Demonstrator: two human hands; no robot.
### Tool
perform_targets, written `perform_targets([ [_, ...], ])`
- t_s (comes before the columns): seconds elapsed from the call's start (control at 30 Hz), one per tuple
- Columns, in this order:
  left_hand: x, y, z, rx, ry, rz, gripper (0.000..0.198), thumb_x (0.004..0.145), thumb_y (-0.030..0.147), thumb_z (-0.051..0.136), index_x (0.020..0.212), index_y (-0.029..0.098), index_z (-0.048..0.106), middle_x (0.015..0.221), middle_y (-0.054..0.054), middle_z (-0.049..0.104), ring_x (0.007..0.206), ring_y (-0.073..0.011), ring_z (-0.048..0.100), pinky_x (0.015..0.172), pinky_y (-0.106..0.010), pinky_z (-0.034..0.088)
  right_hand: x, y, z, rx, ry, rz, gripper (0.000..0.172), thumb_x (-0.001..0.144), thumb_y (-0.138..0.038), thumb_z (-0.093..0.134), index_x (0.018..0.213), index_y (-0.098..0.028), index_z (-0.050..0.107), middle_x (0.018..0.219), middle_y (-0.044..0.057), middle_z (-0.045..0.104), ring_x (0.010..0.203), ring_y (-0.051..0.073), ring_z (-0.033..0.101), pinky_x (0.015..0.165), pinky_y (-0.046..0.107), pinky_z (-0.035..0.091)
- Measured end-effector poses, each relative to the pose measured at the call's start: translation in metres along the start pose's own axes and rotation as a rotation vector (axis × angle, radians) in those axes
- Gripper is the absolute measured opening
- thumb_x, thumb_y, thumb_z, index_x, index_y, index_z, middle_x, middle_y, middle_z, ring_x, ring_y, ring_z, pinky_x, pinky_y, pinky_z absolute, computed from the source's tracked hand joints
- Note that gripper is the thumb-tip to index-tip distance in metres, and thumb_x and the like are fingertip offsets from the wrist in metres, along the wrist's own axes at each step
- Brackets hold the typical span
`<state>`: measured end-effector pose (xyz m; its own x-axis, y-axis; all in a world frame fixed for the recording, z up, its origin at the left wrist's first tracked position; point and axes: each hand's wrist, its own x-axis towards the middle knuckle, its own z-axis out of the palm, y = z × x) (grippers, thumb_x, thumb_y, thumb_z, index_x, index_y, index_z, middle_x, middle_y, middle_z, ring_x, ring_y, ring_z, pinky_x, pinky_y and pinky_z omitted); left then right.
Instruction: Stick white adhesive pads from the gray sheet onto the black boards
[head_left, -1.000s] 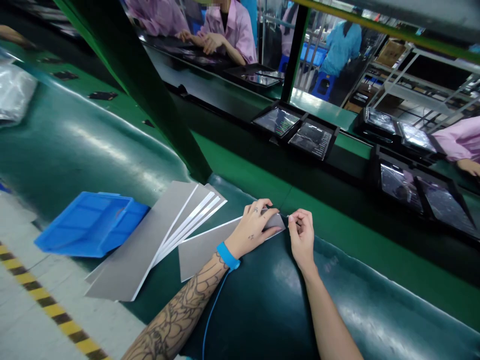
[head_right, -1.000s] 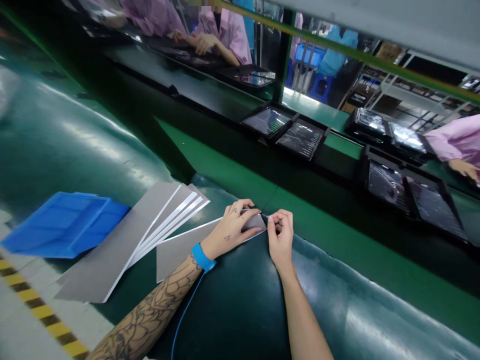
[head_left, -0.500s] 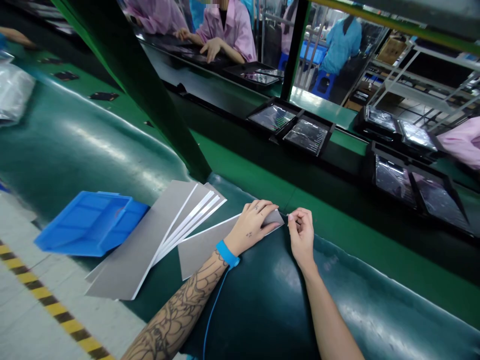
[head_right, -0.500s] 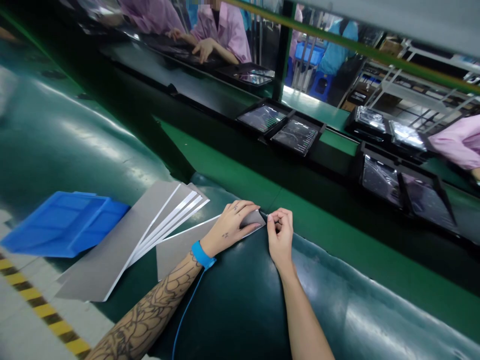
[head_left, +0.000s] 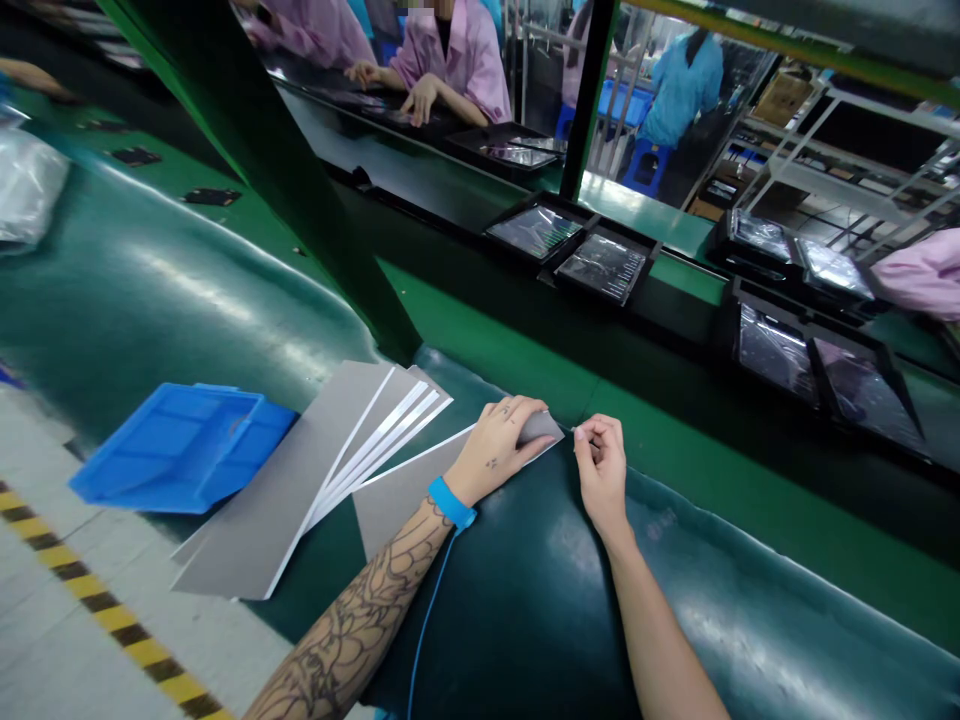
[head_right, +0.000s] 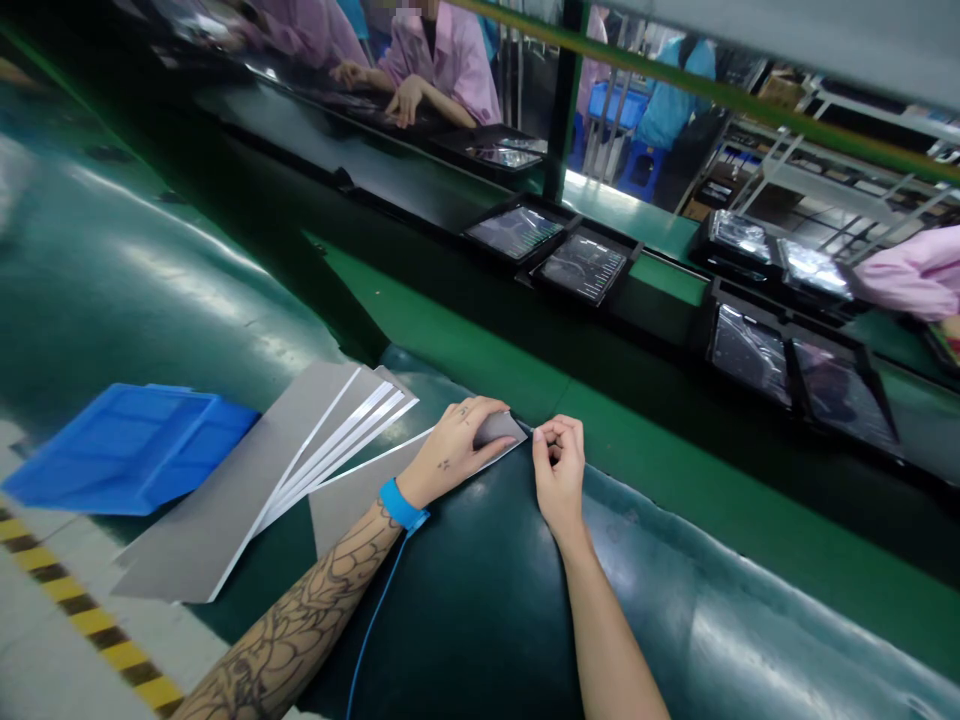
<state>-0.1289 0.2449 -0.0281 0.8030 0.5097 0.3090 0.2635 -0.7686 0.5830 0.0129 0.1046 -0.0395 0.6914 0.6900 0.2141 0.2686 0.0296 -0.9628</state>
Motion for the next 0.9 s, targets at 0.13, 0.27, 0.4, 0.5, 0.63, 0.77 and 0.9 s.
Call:
perform_targets([
  [0.13, 0.0008, 0.0001, -0.0016, -0.003, 0.004, -0.005, 0.034, 0.106, 0.040, 0.068, 0.132, 0.023, 0.057, 0.130, -0.010, 0.070, 0.123, -0.0299, 0.065, 0.101, -0.045, 0.047, 0.0000, 0.0002, 0.0001, -0.003, 0.002, -0.004, 0.023, 0.107, -0.044, 0.064, 0.100, -0.022, 0.065, 0.114, 0.007, 0.053, 0.088, 0.017, 0.059, 0.067, 0.030, 0.050],
  [0.27, 0.0014, -0.0003, -0.0026, -0.011, 0.028, -0.014, 0.032, 0.105, 0.040, 0.068, 0.130, 0.023, 0.057, 0.128, -0.009, 0.070, 0.119, -0.0294, 0.065, 0.100, -0.045, 0.046, -0.0001, 0.0017, -0.0003, -0.004, -0.001, -0.006, 0.023, 0.107, -0.045, 0.063, 0.101, -0.023, 0.066, 0.115, 0.007, 0.054, 0.087, 0.017, 0.059, 0.068, 0.030, 0.050],
  [0.4, 0.0016, 0.0004, -0.0029, -0.020, 0.025, -0.020, 0.030, 0.104, 0.037, 0.070, 0.127, 0.023, 0.057, 0.126, -0.008, 0.070, 0.117, -0.0290, 0.065, 0.099, -0.045, 0.046, -0.0001, 0.0028, -0.0004, 0.001, 0.001, 0.001, 0.022, 0.107, -0.044, 0.063, 0.101, -0.023, 0.066, 0.115, 0.007, 0.053, 0.087, 0.016, 0.059, 0.068, 0.030, 0.050],
  [0.5, 0.0018, 0.0013, -0.0031, -0.023, 0.022, -0.023, 0.030, 0.104, 0.037, 0.070, 0.126, 0.023, 0.056, 0.125, -0.008, 0.070, 0.117, -0.0294, 0.065, 0.099, -0.045, 0.046, -0.0002, 0.0038, -0.0007, 0.004, 0.000, -0.005, 0.021, 0.107, -0.043, 0.064, 0.101, -0.023, 0.066, 0.115, 0.007, 0.053, 0.088, 0.017, 0.059, 0.070, 0.030, 0.050],
  [0.63, 0.0025, 0.0021, -0.0033, -0.029, 0.024, -0.027, 0.027, 0.104, 0.036, 0.070, 0.124, 0.023, 0.057, 0.124, -0.008, 0.070, 0.117, -0.0299, 0.064, 0.100, -0.046, 0.046, -0.0006, 0.0051, -0.0013, 0.003, -0.004, -0.006, 0.020, 0.108, -0.042, 0.063, 0.102, -0.023, 0.066, 0.116, 0.007, 0.053, 0.090, 0.017, 0.059, 0.072, 0.031, 0.050],
  [0.77, 0.0030, 0.0021, -0.0028, -0.032, 0.037, -0.030, 0.024, 0.103, 0.034, 0.072, 0.119, 0.023, 0.058, 0.119, -0.007, 0.070, 0.113, -0.0290, 0.064, 0.098, -0.045, 0.046, -0.0007, 0.0043, -0.0010, 0.004, -0.006, -0.001, 0.021, 0.108, -0.042, 0.063, 0.102, -0.022, 0.066, 0.116, 0.007, 0.053, 0.089, 0.017, 0.059, 0.071, 0.031, 0.050],
  [0.9, 0.0028, 0.0020, -0.0021, -0.036, 0.050, -0.032, 0.024, 0.102, 0.032, 0.073, 0.117, 0.022, 0.057, 0.116, -0.007, 0.069, 0.110, -0.0284, 0.064, 0.098, -0.045, 0.046, -0.0004, 0.0035, -0.0005, 0.011, -0.010, -0.001, 0.021, 0.108, -0.042, 0.063, 0.102, -0.022, 0.065, 0.116, 0.007, 0.052, 0.087, 0.016, 0.058, 0.070, 0.031, 0.049],
])
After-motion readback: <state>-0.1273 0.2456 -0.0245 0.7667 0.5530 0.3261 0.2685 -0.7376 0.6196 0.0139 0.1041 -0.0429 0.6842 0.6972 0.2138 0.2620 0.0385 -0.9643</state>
